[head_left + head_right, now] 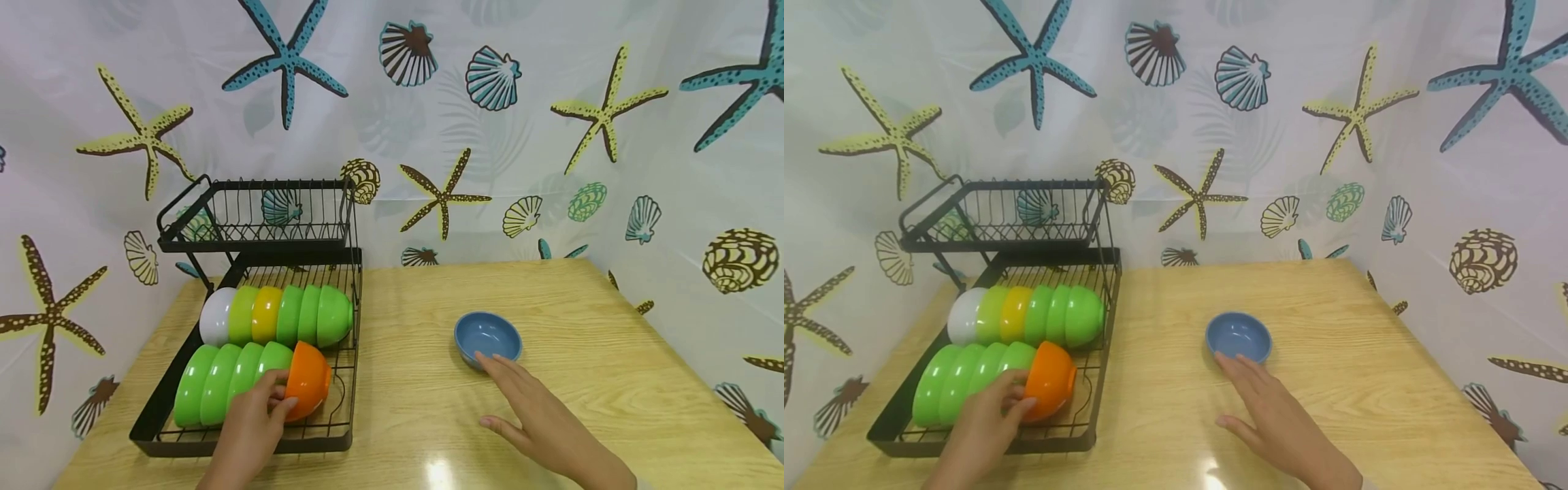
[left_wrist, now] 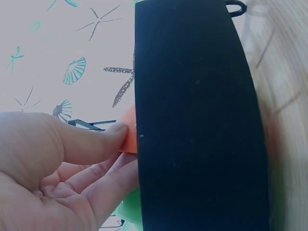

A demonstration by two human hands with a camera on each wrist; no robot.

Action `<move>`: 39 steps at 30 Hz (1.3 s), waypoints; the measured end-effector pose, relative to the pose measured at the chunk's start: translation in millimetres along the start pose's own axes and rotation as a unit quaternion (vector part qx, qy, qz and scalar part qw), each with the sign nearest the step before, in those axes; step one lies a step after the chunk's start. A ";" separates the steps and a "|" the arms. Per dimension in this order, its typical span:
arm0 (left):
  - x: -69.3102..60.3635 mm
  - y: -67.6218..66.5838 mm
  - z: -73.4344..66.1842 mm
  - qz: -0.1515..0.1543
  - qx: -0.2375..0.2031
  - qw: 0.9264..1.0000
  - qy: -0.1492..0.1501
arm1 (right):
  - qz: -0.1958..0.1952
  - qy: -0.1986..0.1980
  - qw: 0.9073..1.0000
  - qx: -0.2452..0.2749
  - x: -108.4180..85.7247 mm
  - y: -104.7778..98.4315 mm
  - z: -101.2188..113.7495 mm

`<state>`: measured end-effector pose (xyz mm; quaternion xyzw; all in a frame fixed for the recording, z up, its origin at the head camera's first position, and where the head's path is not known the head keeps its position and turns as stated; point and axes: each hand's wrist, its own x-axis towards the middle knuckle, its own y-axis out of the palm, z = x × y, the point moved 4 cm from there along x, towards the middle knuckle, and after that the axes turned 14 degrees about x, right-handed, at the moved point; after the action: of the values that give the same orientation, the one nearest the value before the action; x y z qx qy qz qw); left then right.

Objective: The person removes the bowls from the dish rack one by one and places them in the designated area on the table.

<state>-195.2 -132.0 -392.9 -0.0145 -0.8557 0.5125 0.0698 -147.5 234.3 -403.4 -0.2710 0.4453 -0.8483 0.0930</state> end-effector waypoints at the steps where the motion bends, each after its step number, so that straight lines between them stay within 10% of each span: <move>1: -0.6 -0.2 0.7 -0.002 -0.004 1.000 -0.001 | 0.000 -0.002 1.000 0.000 0.1 0.1 0.2; 26: -12.2 -17.4 -19.3 -0.063 -0.113 0.991 0.034 | 0.000 -0.017 1.000 0.007 1.8 0.2 7.2; 39: -22.2 -21.7 -51.9 -0.159 -0.141 0.946 0.244 | -0.016 -0.032 0.999 0.003 5.2 -2.7 11.3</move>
<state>-165.2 -99.0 -352.1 -0.0124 -0.8670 0.3498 0.3548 -145.5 225.9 -394.1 -0.3051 0.4352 -0.8418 0.0941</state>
